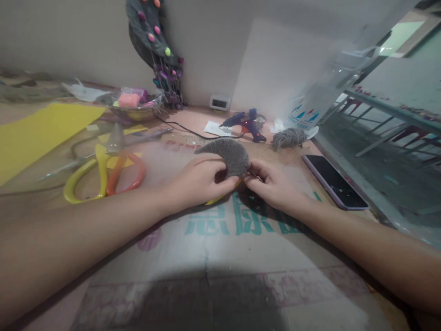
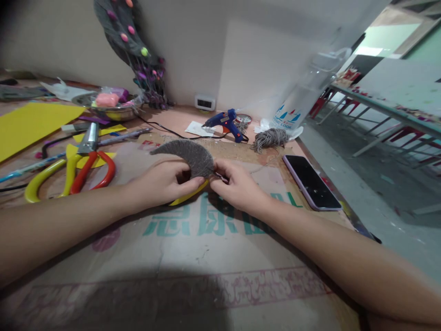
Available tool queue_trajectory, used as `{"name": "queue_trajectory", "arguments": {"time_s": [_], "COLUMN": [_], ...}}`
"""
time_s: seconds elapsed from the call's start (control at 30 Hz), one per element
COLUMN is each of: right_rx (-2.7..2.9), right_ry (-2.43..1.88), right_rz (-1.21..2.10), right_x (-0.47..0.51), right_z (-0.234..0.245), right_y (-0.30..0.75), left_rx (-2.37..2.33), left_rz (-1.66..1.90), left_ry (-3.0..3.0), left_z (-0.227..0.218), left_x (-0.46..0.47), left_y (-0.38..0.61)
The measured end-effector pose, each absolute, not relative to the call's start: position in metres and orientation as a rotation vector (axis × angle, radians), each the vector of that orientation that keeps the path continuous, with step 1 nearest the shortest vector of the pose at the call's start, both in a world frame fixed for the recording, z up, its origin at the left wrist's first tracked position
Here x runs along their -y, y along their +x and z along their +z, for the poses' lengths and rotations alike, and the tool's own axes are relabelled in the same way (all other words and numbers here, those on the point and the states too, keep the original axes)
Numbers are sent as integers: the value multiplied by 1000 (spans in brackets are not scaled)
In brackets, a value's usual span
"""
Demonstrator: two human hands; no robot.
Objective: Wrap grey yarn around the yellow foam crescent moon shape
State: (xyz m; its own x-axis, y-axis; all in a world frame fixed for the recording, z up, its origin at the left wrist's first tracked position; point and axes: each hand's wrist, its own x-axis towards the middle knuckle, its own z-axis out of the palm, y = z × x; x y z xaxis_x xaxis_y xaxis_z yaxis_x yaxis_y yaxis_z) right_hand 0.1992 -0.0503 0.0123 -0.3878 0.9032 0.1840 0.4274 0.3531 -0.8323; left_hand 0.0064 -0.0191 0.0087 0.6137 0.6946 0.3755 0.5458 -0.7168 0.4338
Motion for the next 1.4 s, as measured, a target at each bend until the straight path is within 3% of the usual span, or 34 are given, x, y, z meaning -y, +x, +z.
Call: {"name": "queue_trajectory", "arguments": {"time_s": [0.13,0.4,0.67,1.4], "right_rx": [2002,2152,2347,2367], "right_ry": [-1137,-1145,-1064,-1065], "right_rz": [834,118,-290,-353], "right_x": [52,49,44,43], "right_z": [12,16,18,15], "right_y": [201,225,230,229], "left_rx": [-958,-934,-882,-935], "left_rz": [765,760,767,699], "left_ry": [2428,2172,2144,2150], "left_z": [10,8,6,5], "left_x": [16,8,6,5], "left_y": [5,4,3,4]}}
